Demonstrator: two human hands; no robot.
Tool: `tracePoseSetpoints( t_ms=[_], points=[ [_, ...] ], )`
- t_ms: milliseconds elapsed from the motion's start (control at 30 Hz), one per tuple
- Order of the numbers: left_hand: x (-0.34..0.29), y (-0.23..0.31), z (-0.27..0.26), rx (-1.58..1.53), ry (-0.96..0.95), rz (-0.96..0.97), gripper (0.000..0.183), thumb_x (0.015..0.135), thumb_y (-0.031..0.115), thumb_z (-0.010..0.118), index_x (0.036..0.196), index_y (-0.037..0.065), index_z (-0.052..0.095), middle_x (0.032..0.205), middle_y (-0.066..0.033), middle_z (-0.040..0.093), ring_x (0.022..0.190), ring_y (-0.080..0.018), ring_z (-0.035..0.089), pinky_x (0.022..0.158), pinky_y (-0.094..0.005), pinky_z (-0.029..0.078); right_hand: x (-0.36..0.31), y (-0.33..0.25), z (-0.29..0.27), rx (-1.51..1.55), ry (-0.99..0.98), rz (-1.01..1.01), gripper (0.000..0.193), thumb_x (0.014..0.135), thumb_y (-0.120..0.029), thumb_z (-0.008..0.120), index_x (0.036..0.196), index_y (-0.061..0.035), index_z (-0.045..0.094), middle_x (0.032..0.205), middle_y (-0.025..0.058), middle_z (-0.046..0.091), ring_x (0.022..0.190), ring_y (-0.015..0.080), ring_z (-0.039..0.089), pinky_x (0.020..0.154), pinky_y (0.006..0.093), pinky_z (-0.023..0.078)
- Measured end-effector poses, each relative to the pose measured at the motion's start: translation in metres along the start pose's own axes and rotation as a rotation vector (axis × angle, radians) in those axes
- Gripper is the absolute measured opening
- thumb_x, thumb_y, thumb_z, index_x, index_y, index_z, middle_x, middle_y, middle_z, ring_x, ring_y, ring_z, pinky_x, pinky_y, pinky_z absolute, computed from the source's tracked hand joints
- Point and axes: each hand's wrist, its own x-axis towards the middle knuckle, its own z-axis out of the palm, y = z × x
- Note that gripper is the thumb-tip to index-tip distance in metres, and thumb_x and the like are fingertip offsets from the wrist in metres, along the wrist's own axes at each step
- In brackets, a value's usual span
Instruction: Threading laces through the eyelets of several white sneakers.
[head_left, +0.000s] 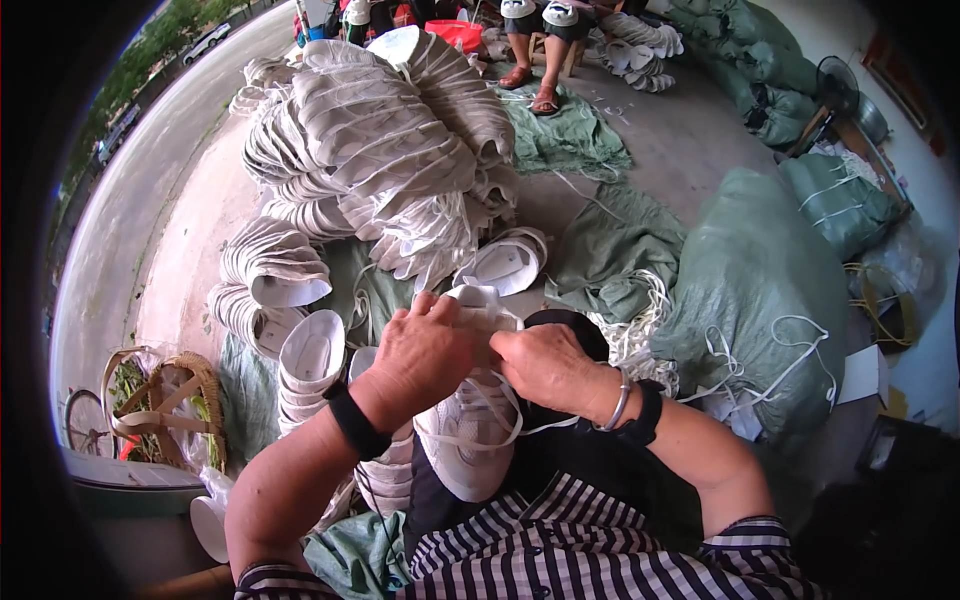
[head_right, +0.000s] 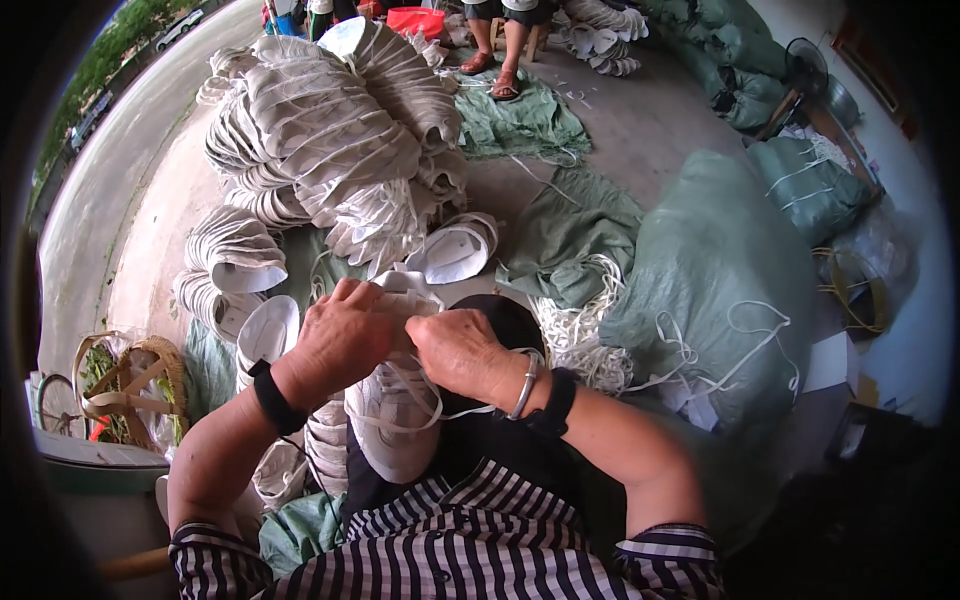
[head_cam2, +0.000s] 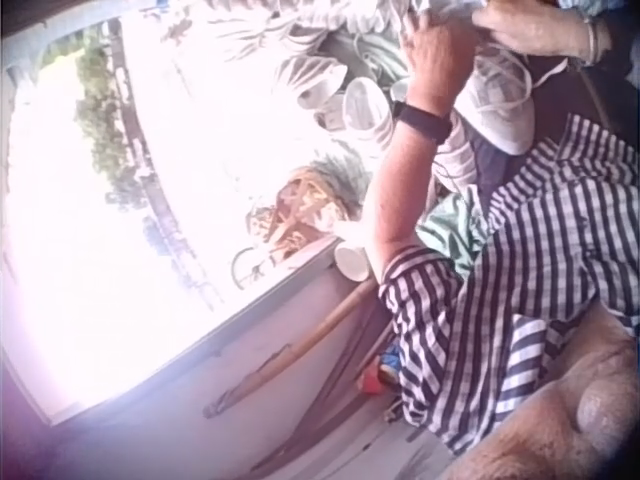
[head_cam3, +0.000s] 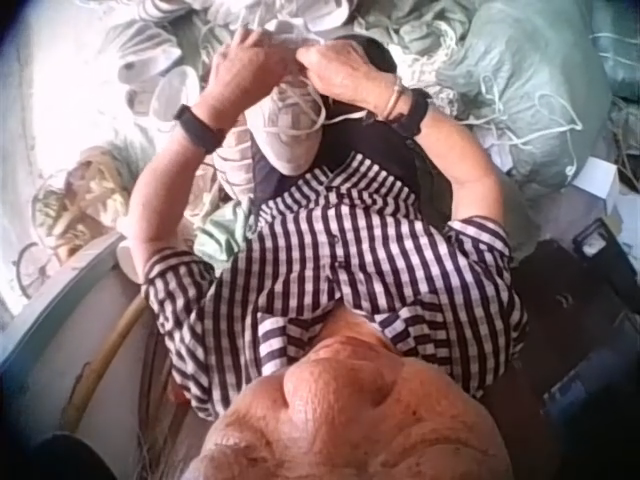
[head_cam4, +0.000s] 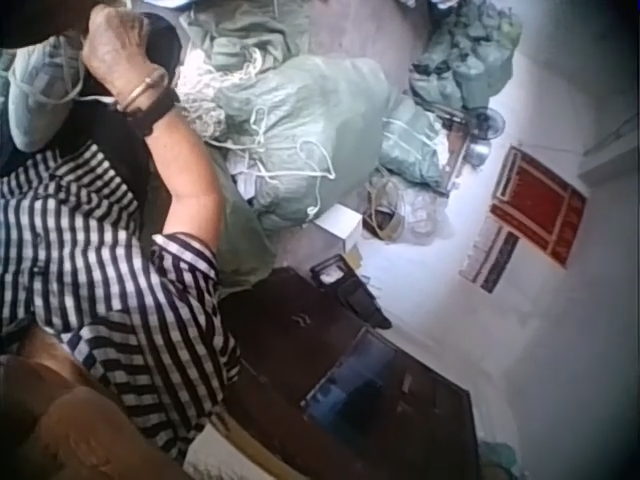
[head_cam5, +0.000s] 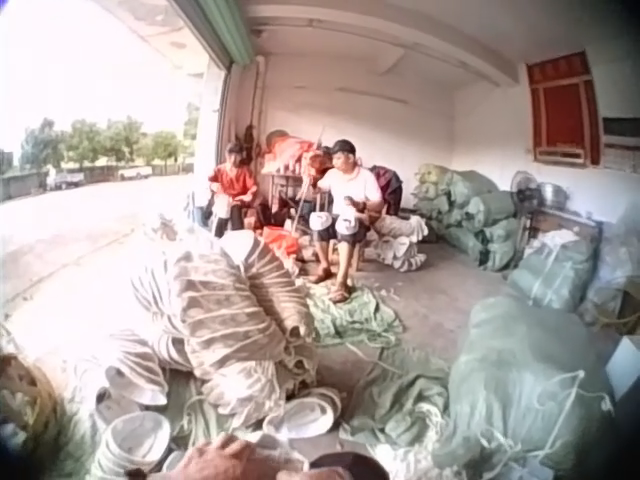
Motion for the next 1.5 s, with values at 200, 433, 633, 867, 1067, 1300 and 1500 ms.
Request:
tracePoseSetpoints(
  t_ms=[200, 433, 633, 867, 1067, 1300, 1500],
  points=[
    [-0.002, -0.003, 0.008, -0.191, 0.013, -0.077, 0.022, 0.072, 0.022, 0.061, 0.087, 0.009, 0.072, 0.117, -0.0125, 0.051, 0.114, -0.0321, 0.044, 0.092, -0.0431, 0.039, -0.012, 0.001, 0.006, 0.207, 0.067, 0.161, 0.010, 0.081, -0.011, 0.058, 0.085, -0.0022, 0.059, 0.075, 0.0161, 0.064, 0.075, 0.0369, 0.063, 0.068, 0.0463, 0.049],
    [-0.009, -0.002, 0.009, -0.220, 0.066, -0.040, 0.023, 0.073, 0.023, 0.061, 0.088, 0.009, 0.072, 0.120, -0.0130, 0.051, 0.116, -0.0324, 0.043, 0.093, -0.0441, 0.038, -0.011, -0.011, 0.026, 0.202, 0.193, 0.193, 0.007, 0.082, -0.009, 0.059, 0.086, -0.0031, 0.060, 0.075, 0.0173, 0.064, 0.073, 0.0360, 0.064, 0.065, 0.0420, 0.050],
    [-0.014, 0.006, 0.003, -0.166, -0.033, -0.052, 0.025, 0.077, 0.027, 0.058, 0.093, 0.012, 0.071, 0.122, -0.0132, 0.050, 0.116, -0.0323, 0.041, 0.093, -0.0440, 0.037, -0.017, -0.012, 0.017, 0.370, 0.160, 0.222, 0.009, 0.082, -0.008, 0.058, 0.089, -0.0026, 0.061, 0.076, 0.0175, 0.065, 0.075, 0.0356, 0.064, 0.065, 0.0405, 0.050],
    [-0.019, 0.006, 0.007, -0.231, -0.002, -0.069, 0.018, 0.079, 0.023, 0.060, 0.094, 0.021, 0.070, 0.126, -0.0127, 0.047, 0.121, -0.0336, 0.038, 0.098, -0.0453, 0.034, -0.021, -0.020, 0.022, 0.165, 0.136, 0.213, 0.013, 0.081, -0.010, 0.056, 0.090, -0.0032, 0.063, 0.078, 0.0184, 0.065, 0.077, 0.0357, 0.064, 0.068, 0.0433, 0.050],
    [-0.012, 0.017, 0.015, -0.213, 0.071, -0.036, 0.029, 0.073, 0.039, 0.064, 0.088, 0.017, 0.072, 0.115, -0.0132, 0.050, 0.114, -0.0324, 0.041, 0.091, -0.0436, 0.036, -0.019, 0.000, 0.020, 0.496, 0.075, 0.250, 0.013, 0.085, -0.005, 0.053, 0.092, 0.0011, 0.063, 0.071, 0.0097, 0.064, 0.065, 0.0184, 0.064, 0.058, 0.0308, 0.050],
    [-0.001, 0.008, 0.014, -0.298, 0.042, -0.086, 0.010, 0.075, 0.025, 0.067, 0.079, 0.017, 0.070, 0.114, -0.0130, 0.053, 0.108, -0.0317, 0.047, 0.090, -0.0390, 0.041, -0.024, 0.009, 0.009, 0.792, -0.059, 0.289, 0.011, 0.086, -0.008, 0.058, 0.091, 0.0011, 0.063, 0.067, 0.0019, 0.062, 0.060, 0.0071, 0.058, 0.054, 0.0244, 0.047],
    [0.008, 0.003, 0.010, -0.081, -0.082, -0.023, 0.014, 0.078, 0.017, 0.060, 0.088, 0.012, 0.067, 0.097, -0.0094, 0.056, 0.102, -0.0279, 0.050, 0.074, -0.0385, 0.052, -0.027, 0.004, 0.022, 0.168, 0.268, 0.179, 0.007, 0.078, -0.008, 0.060, 0.085, -0.0061, 0.063, 0.074, 0.0123, 0.064, 0.072, 0.0315, 0.064, 0.063, 0.0391, 0.050]
  ],
)
